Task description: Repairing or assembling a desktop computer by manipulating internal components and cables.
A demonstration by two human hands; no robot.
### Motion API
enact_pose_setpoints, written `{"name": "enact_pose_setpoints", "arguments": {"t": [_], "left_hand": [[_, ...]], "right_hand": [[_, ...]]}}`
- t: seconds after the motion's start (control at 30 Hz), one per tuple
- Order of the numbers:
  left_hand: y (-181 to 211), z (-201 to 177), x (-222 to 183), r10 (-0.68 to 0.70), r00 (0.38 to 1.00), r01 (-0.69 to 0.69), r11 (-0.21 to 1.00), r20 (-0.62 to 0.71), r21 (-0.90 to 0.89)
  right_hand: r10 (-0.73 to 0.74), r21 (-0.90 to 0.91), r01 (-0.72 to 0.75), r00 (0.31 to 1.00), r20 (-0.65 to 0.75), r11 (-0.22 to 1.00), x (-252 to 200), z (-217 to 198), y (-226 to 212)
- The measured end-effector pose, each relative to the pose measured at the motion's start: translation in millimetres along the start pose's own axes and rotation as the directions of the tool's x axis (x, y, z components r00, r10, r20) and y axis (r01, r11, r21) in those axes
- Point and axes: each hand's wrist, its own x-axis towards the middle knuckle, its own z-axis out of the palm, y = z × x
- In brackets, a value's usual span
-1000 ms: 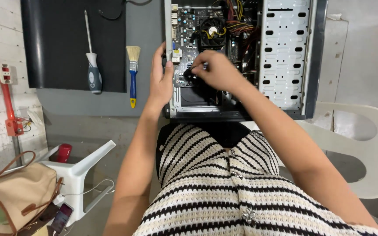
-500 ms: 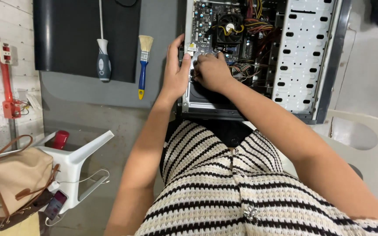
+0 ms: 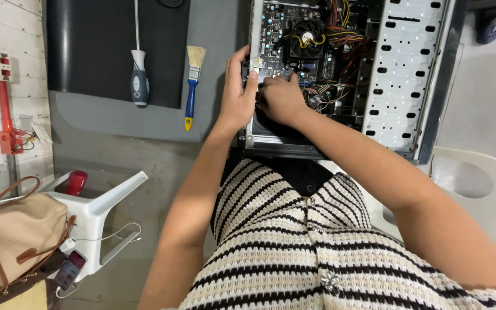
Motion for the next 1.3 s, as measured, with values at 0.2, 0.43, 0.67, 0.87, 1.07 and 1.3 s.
{"name": "enact_pose_setpoints", "arguments": {"t": [0.2,0.43,0.67,0.87,1.07,1.3], "left_hand": [[-2,0,0,0.010,1.000,-0.011,1.000,-0.010,-0.017],[6,-3,0,-0.016,1.000,0.016,1.000,0.005,-0.021],[7,-4,0,-0.027,0.999,0.027,1.000,0.018,-0.004],[-3,-1,0,0.047,0.999,-0.047,0.999,-0.007,0.017],[-4,0,0,0.003,1.000,-0.003,0.999,-0.003,0.042],[-6,1,1,0.025,1.000,-0.025,0.999,-0.006,0.031]], "right_hand": [[0.009,-0.111,-0.015,0.998,-0.059,0.994,4,16,-2],[-0.002,-0.162,-0.011,0.997,-0.082,0.987,5,21,-4],[-0.041,-0.197,0.024,0.996,-0.084,0.980,9,32,-7],[-0.051,-0.067,0.046,0.996,-0.072,0.997,10,37,-1],[-0.072,0.008,0.074,0.992,-0.103,0.997,6,32,6],[-0.087,0.017,0.089,0.991,-0.100,0.996,8,30,0]]}}
